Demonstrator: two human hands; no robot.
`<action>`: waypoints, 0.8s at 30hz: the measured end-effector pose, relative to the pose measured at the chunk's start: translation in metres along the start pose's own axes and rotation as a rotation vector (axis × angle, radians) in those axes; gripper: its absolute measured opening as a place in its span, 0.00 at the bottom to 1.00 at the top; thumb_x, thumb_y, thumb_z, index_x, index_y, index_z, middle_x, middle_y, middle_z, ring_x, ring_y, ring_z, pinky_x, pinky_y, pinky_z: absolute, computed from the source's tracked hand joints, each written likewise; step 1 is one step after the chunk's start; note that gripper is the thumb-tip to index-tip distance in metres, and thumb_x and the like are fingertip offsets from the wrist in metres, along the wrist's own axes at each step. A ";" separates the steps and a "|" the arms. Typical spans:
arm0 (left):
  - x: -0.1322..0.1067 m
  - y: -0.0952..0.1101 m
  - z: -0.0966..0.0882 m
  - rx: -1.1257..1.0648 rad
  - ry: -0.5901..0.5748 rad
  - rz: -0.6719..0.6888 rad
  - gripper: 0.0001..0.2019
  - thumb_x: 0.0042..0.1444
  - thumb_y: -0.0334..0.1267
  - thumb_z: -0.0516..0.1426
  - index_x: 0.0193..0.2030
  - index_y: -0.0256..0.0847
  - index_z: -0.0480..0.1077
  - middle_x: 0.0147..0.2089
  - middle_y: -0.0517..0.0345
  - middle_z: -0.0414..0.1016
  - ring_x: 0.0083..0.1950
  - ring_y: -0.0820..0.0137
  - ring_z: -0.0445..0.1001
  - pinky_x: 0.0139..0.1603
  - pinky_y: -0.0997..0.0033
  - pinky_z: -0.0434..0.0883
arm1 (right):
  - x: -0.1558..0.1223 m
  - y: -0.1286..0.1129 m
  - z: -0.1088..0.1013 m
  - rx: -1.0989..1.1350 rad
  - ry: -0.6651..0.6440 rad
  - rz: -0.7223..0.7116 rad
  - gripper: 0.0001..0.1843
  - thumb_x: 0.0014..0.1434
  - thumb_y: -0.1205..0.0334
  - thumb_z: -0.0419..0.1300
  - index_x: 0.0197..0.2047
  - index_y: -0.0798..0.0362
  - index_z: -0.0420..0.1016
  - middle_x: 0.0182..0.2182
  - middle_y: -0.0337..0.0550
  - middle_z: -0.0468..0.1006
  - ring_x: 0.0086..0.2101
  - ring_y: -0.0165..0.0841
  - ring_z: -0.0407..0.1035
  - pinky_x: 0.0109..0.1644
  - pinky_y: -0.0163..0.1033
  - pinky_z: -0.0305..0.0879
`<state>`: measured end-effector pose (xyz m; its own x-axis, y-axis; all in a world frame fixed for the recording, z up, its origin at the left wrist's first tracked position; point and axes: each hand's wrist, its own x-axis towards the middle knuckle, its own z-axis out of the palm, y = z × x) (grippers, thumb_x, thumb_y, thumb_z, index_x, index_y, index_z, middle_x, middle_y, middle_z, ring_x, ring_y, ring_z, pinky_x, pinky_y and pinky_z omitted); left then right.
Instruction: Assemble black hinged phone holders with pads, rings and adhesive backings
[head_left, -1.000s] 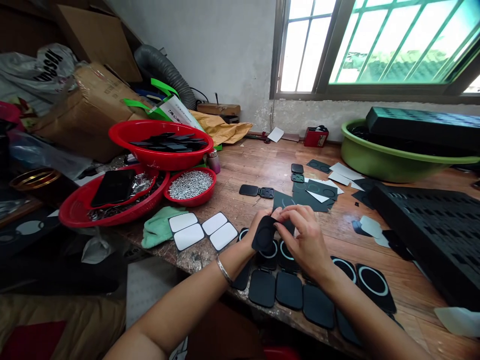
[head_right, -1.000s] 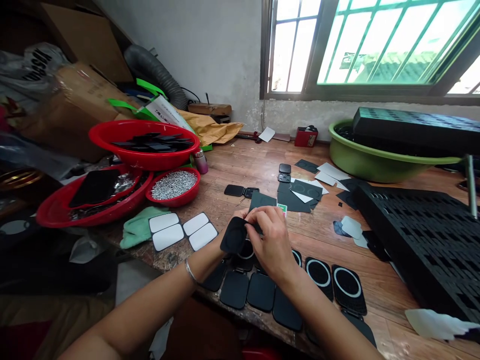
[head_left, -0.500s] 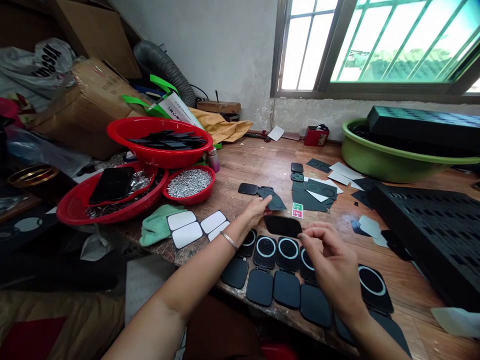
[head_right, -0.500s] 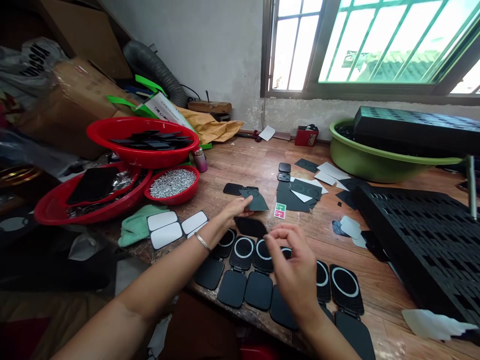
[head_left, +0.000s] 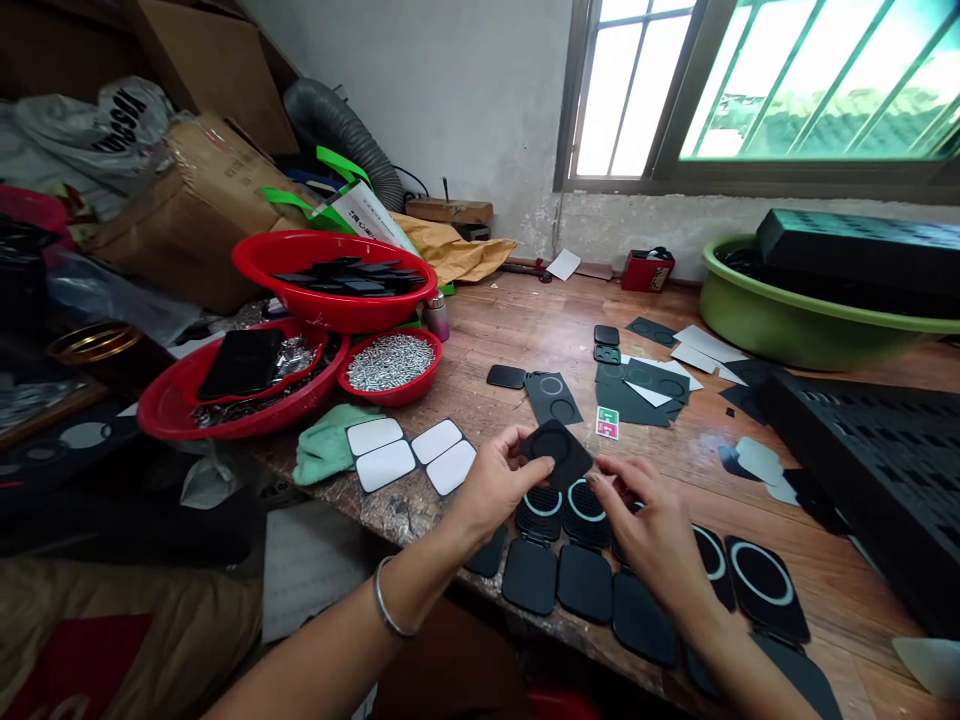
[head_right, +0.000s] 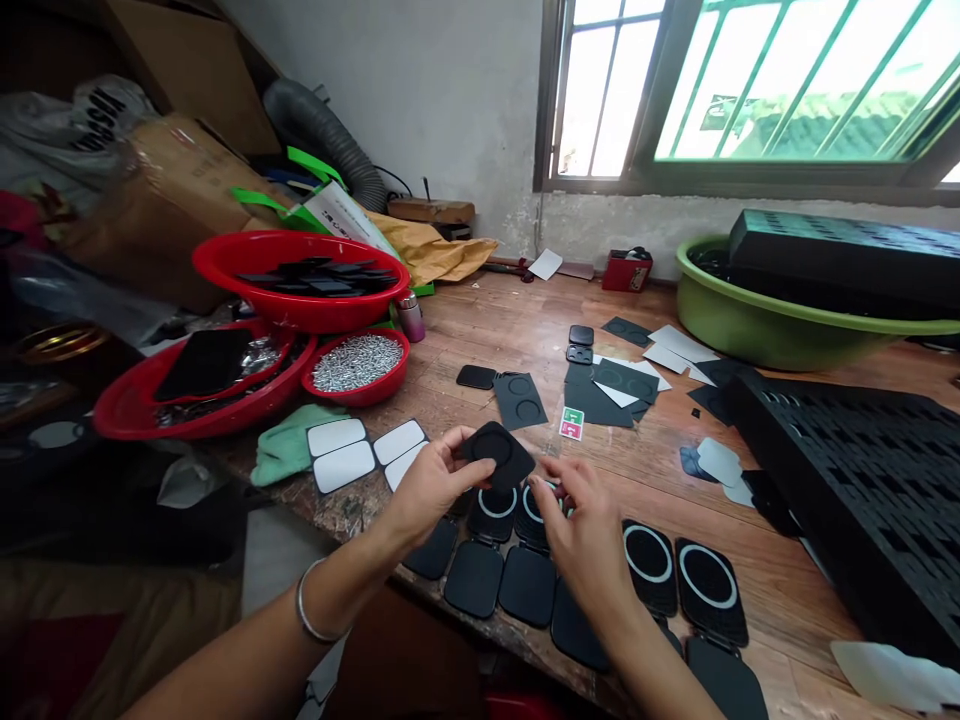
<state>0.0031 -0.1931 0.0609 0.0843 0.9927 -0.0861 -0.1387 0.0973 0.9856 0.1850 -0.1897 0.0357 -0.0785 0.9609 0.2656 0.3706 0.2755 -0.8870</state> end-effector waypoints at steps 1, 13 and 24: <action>-0.003 0.001 -0.006 0.157 0.027 0.044 0.10 0.51 0.34 0.61 0.40 0.36 0.68 0.35 0.58 0.71 0.35 0.73 0.69 0.35 0.75 0.66 | -0.001 -0.002 -0.001 -0.149 0.046 -0.139 0.18 0.61 0.53 0.59 0.50 0.55 0.74 0.41 0.47 0.71 0.37 0.33 0.66 0.42 0.38 0.63; -0.042 -0.016 -0.045 0.798 0.210 0.243 0.29 0.51 0.33 0.62 0.59 0.48 0.58 0.53 0.55 0.63 0.53 0.66 0.65 0.56 0.67 0.63 | -0.007 -0.029 0.004 -0.251 -0.140 -0.281 0.09 0.64 0.60 0.54 0.34 0.55 0.69 0.30 0.41 0.68 0.30 0.28 0.63 0.34 0.33 0.59; -0.048 -0.047 -0.063 0.933 0.181 0.072 0.38 0.48 0.31 0.61 0.64 0.46 0.49 0.57 0.48 0.62 0.57 0.58 0.66 0.57 0.58 0.64 | 0.004 0.009 -0.007 0.450 -0.195 0.572 0.24 0.46 0.47 0.70 0.28 0.57 0.65 0.24 0.35 0.62 0.24 0.21 0.55 0.27 0.25 0.53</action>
<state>-0.0562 -0.2408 0.0091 -0.0584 0.9977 0.0352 0.7126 0.0170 0.7013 0.1942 -0.1838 0.0317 -0.1657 0.9336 -0.3178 -0.0080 -0.3235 -0.9462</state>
